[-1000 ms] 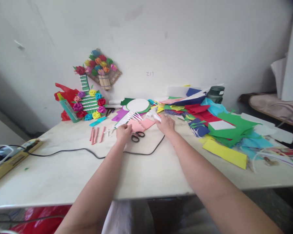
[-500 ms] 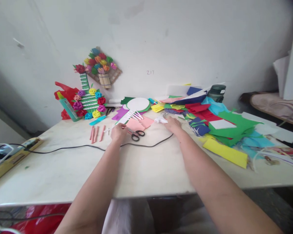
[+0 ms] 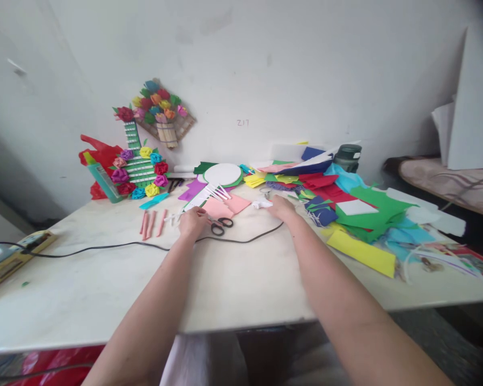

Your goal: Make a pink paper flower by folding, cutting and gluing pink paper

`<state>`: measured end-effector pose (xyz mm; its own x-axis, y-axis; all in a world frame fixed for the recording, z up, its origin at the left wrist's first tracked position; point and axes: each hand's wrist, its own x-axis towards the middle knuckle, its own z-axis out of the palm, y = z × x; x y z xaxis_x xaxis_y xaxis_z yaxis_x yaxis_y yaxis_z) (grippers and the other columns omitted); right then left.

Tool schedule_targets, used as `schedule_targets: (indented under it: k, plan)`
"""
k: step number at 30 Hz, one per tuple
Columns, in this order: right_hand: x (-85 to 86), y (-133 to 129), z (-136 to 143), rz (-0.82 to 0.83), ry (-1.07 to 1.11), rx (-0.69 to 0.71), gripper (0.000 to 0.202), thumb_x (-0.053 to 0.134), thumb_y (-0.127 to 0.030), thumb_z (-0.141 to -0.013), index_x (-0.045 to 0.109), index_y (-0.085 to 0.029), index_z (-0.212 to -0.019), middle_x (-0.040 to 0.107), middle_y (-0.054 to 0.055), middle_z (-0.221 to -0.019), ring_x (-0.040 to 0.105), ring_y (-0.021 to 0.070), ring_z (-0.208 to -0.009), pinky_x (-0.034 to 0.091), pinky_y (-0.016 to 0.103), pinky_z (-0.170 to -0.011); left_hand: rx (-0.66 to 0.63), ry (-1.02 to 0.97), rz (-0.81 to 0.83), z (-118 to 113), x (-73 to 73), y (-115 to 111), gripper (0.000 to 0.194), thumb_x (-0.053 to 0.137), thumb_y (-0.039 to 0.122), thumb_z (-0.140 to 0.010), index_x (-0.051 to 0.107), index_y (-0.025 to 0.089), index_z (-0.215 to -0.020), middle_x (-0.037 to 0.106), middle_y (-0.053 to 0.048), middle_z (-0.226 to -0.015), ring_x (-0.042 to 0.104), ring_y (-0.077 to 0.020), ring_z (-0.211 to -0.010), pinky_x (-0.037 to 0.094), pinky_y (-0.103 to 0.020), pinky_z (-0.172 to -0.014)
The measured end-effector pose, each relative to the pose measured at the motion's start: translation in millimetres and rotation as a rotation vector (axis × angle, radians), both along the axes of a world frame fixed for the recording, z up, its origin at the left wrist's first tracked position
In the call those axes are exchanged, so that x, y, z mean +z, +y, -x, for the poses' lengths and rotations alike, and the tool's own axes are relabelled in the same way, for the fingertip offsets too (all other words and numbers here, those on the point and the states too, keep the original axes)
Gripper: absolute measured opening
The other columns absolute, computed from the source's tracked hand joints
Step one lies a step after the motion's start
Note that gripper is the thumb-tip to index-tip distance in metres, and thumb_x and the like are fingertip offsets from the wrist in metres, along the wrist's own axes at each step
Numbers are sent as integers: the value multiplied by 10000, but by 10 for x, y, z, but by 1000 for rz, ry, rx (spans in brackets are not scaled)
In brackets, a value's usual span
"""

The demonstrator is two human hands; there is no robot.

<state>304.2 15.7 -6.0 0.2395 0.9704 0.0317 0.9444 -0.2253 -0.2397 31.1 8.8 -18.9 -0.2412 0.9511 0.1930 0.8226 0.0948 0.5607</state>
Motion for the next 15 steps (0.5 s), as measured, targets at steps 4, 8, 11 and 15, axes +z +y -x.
schedule_targets:
  k: [4, 8, 11, 15]
  plan:
    - [38, -26, 11, 50, -28, -12, 417, 531, -262, -755, 554, -117, -1146, 559, 182, -1184, 534, 266, -1087, 424, 332, -834, 11, 3, 17, -13, 16, -10, 244, 528, 318, -685, 637, 240, -890, 686, -28, -870, 597, -199, -846, 398, -264, -621]
    - [102, -77, 16, 90, -76, -29, 443, 565, -270, -707, 589, -113, -1121, 574, 182, -1163, 534, 273, -1081, 424, 333, -821, 27, 7, 22, -7, 17, -5, 250, 543, 292, -661, 642, 247, -886, 687, -27, -865, 600, -203, -839, 398, -266, -613]
    - [181, -127, 28, 85, -120, -34, 520, 595, -397, -684, 596, -106, -1115, 568, 197, -1160, 525, 296, -1079, 410, 364, -826, 54, 9, 25, 8, 11, 6, 251, 551, 277, -644, 650, 262, -875, 686, -30, -856, 609, -216, -830, 402, -278, -606]
    - [249, -174, 146, -143, -190, 82, 481, 545, -500, -721, 640, -131, -1015, 610, 171, -1071, 504, 307, -1078, 350, 410, -883, 82, 17, 8, 21, 10, 17, 267, 550, 263, -645, 652, 260, -892, 685, -39, -865, 614, -222, -838, 410, -284, -619]
